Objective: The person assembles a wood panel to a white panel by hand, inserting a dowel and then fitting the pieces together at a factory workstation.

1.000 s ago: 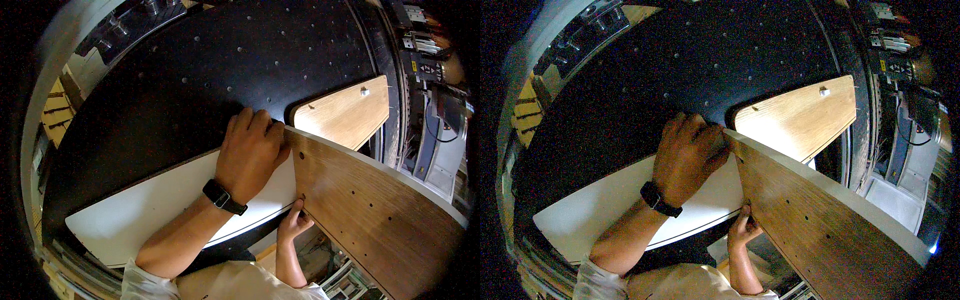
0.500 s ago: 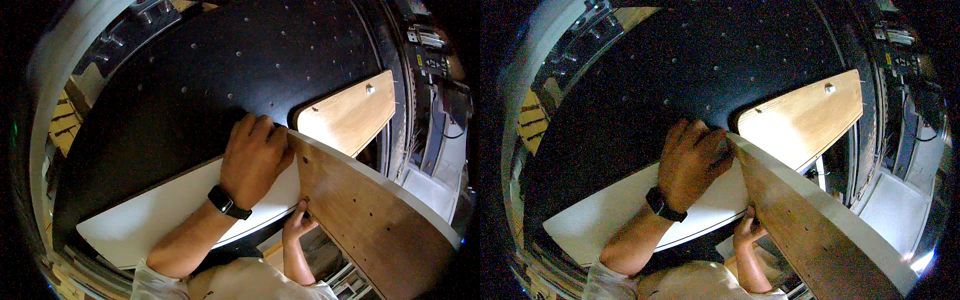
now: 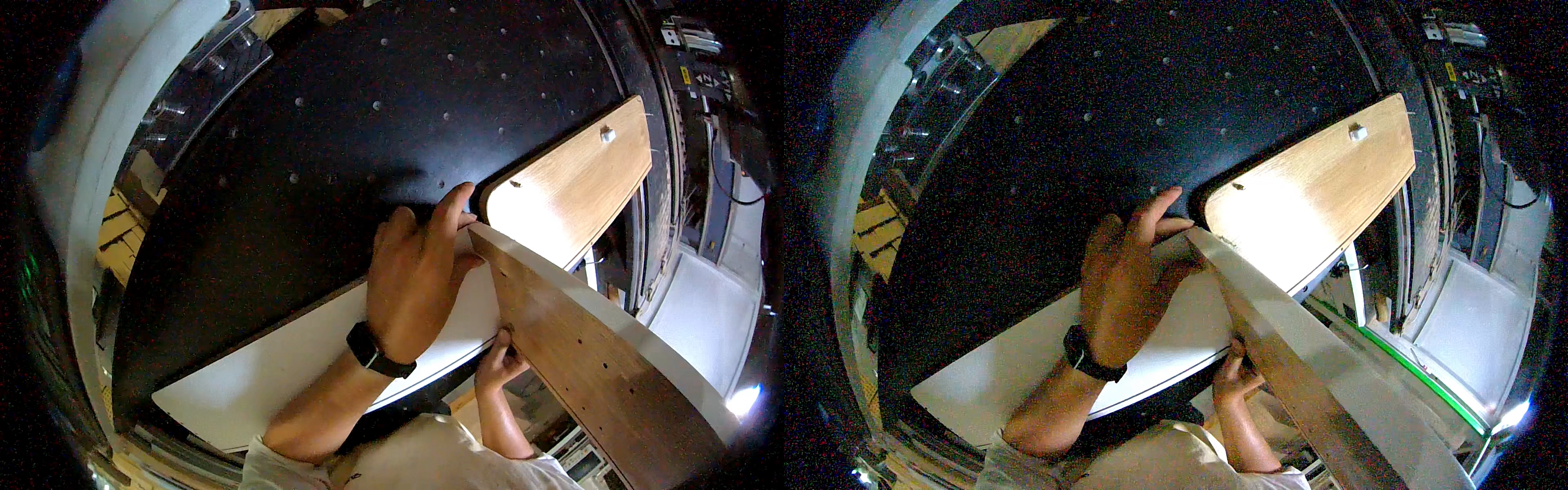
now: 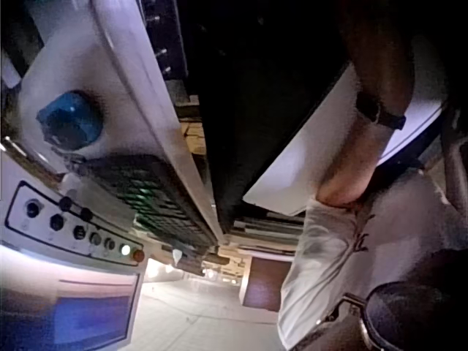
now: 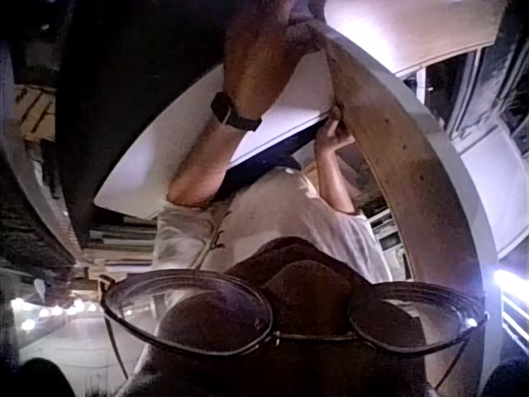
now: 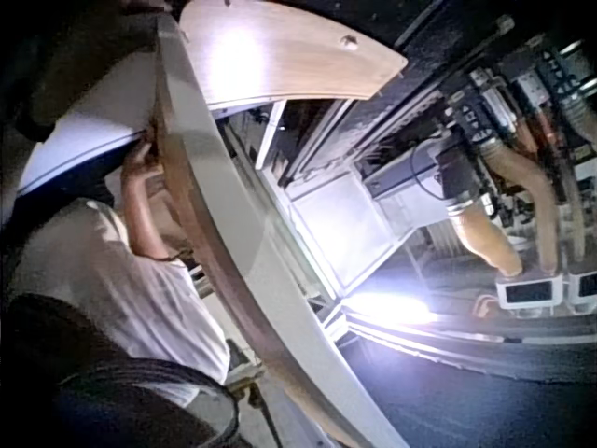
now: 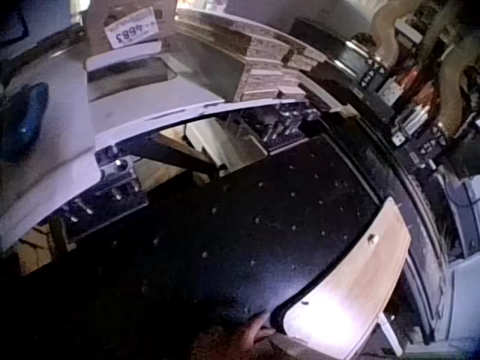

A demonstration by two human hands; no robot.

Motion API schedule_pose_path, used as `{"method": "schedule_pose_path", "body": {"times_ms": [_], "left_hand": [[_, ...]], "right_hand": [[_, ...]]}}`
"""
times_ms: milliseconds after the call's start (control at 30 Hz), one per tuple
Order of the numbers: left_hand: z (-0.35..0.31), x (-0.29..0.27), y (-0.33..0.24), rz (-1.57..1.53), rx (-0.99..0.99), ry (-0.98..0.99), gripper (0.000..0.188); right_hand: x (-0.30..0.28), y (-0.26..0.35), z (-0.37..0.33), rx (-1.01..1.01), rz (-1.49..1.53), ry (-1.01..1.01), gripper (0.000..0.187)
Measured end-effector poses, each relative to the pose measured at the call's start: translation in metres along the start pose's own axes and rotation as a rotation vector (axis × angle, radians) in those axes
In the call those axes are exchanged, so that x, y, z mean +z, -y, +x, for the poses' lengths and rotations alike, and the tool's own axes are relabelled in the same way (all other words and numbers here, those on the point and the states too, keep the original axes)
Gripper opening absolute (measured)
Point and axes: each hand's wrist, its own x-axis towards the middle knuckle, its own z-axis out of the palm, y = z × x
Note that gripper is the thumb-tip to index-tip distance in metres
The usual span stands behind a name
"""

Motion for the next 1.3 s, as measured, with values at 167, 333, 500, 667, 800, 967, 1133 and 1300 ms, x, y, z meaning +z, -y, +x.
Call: {"method": "schedule_pose_path", "body": {"times_ms": [167, 333, 500, 667, 800, 967, 1133, 1300], "left_hand": [[-0.005, 0.001, 0.003, -0.028, 0.038, -0.022, 0.063], [-0.006, 0.006, 0.002, 0.02, 0.049, -0.06, 0.054], [-0.003, 0.006, 0.005, 0.105, 0.113, -0.074, 0.044], [-0.006, 0.013, 0.01, 0.09, 0.209, -0.14, 0.031], [-0.007, 0.022, 0.016, 0.068, 0.262, -0.186, 0.017], [-0.005, 0.024, 0.02, 0.116, 0.309, -0.178, 0.014], [-0.001, 0.019, 0.016, 0.32, 0.254, -0.029, 0.022], [-0.007, 0.009, 0.009, 0.137, 0.396, -0.111, 0.008]], "right_hand": [[0.0, 0.015, 0.004, 0.122, -0.079, 0.031, 0.021], [0.002, 0.007, 0.004, 0.068, -0.015, -0.044, 0.014], [0.001, 0.005, 0.013, -0.008, -0.073, 0.008, 0.021], [0.016, 0.027, 0.025, 0.009, -0.044, -0.041, 0.014], [0.02, 0.036, 0.027, -0.014, 0.007, -0.027, 0.015], [0.016, 0.025, 0.028, -0.023, 0.049, 0.04, 0.016], [-0.007, 0.012, 0.022, -0.074, -0.023, 0.054, 0.019], [-0.027, -0.003, 0.027, -0.055, -0.141, 0.154, 0.023]]}}
